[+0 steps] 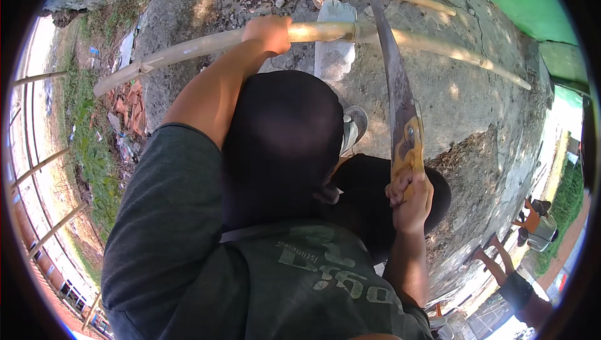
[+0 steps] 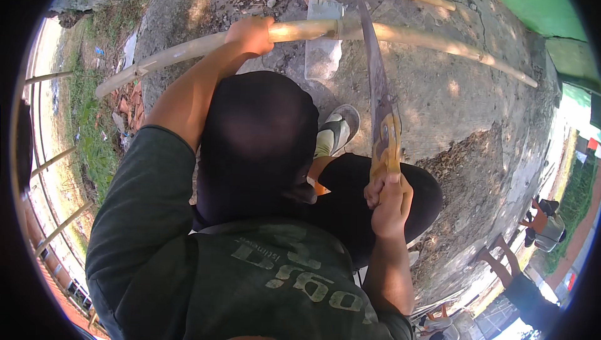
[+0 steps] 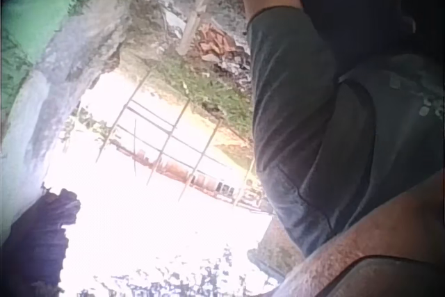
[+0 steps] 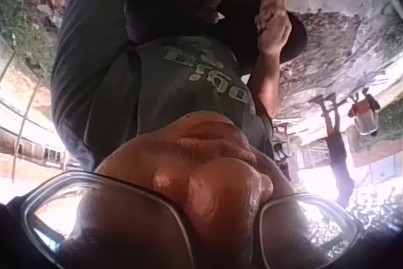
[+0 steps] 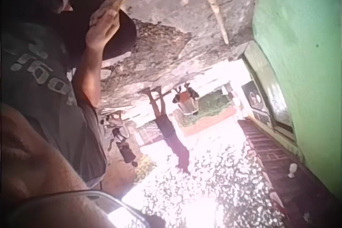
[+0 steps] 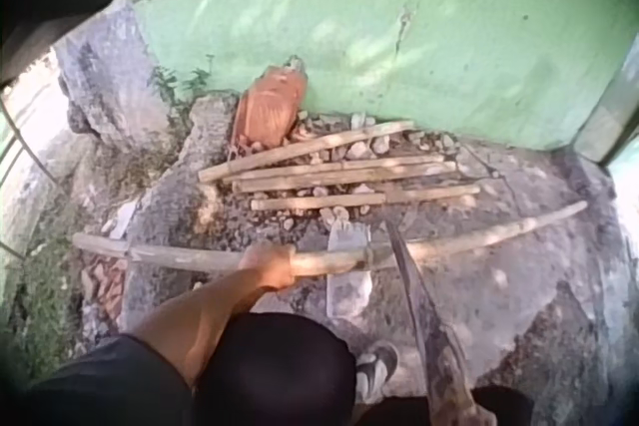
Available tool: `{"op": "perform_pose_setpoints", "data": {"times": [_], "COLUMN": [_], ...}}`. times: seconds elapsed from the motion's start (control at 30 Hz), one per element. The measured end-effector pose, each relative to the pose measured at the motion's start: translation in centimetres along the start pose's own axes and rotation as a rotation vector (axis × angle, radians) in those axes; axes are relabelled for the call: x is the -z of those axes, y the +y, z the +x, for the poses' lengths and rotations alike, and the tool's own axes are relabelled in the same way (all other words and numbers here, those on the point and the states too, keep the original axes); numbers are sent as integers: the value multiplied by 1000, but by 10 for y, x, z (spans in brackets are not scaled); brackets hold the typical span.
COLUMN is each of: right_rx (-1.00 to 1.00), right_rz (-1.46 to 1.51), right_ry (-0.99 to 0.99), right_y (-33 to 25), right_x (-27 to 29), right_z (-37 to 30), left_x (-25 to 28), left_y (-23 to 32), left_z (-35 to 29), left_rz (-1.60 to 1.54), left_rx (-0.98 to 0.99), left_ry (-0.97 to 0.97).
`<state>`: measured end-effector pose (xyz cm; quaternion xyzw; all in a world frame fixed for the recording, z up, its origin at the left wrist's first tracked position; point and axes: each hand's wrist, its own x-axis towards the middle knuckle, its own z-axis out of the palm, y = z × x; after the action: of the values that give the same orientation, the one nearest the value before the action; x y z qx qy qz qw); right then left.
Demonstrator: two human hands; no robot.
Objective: The recorder is using a hand saw to cut a bamboo pole into smaller sections.
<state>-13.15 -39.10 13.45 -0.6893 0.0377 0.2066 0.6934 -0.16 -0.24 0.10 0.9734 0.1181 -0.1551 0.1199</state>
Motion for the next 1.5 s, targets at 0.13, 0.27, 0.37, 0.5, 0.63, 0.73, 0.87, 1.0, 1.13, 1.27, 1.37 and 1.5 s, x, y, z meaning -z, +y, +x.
{"op": "perform_pose_setpoints", "data": {"times": [0.13, 0.27, 0.37, 0.5, 0.63, 0.73, 0.87, 1.0, 1.13, 1.27, 1.37, 1.5], "right_rx": [8, -15, 0, -6, -28, 68, -31, -6, 5, -23, -15, -45], "right_rz": [-100, -69, -64, -12, -22, -90, -23, -37, 7, -75, -110, -99], "right_ry": [15, 24, -48, 12, 18, -17, 32, 0, 4, 62, 27, -17], "right_y": [0, -16, 2, 10, 14, 10, 0, 18, 7, -10, -21, 5], "right_x": [-21, -37, -25, -9, -20, -27, -36, -8, -10, -31, -41, -25], "right_z": [97, 142, 92, -2, 50, 140, 117, -2, -2, 149, 146, 26], "left_x": [-14, -12, -10, 2, -7, -13, 12, 7, -1, -5, -3, 1], "left_y": [0, 11, -5, -2, -7, 12, 15, -4, -6, 16, 11, -12], "left_z": [7, 14, 10, 4, 9, 16, 6, 5, 1, 13, 9, 3], "left_rz": [-2, -21, -14, -13, 2, 8, -46, -14, 1, -9, -13, -2], "left_rx": [-40, -52, -20, 14, -17, -27, 15, 37, 13, -63, -51, -1], "left_ry": [105, 21, 3, -51, -15, 27, -128, -165, -57, -13, -49, -26]}}
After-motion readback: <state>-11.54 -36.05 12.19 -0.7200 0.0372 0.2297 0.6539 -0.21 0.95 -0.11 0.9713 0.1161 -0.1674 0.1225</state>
